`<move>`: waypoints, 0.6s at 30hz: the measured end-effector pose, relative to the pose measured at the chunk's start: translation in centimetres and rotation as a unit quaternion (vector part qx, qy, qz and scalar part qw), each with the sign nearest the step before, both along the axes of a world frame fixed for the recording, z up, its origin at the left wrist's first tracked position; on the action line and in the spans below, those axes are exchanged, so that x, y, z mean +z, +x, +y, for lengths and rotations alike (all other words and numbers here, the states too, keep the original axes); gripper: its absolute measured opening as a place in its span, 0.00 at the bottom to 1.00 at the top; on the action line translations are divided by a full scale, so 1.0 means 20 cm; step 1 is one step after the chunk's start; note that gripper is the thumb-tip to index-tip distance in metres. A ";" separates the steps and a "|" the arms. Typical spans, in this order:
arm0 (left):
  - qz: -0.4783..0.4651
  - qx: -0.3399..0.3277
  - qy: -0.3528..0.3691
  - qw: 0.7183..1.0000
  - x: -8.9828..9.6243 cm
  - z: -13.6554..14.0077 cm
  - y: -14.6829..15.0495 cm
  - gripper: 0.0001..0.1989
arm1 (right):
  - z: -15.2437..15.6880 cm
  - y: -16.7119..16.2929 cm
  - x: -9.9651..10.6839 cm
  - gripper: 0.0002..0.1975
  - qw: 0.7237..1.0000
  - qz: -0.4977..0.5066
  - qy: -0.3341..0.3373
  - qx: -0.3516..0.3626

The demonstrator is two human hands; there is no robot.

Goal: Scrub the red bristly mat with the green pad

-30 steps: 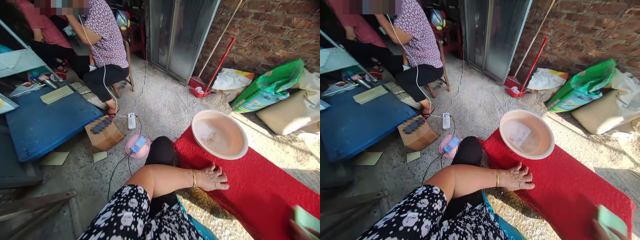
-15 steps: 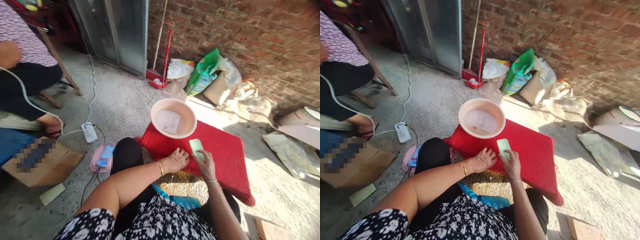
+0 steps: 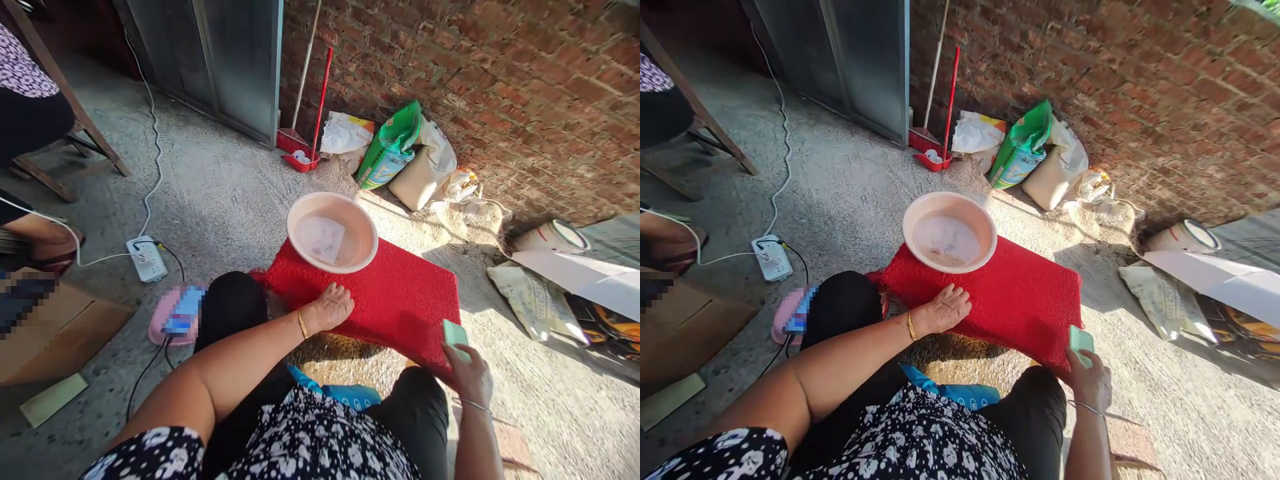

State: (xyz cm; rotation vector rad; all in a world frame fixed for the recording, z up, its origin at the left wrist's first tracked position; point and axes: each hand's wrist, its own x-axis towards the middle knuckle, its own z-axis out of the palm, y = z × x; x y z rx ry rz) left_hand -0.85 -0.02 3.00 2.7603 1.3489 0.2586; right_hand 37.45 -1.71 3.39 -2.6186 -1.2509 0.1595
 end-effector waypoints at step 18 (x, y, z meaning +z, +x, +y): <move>0.067 0.177 -0.256 0.948 0.19 0.06 -0.28 0.15 | 0.00 -0.51 -0.09 0.20 0.960 -0.043 0.033 0.275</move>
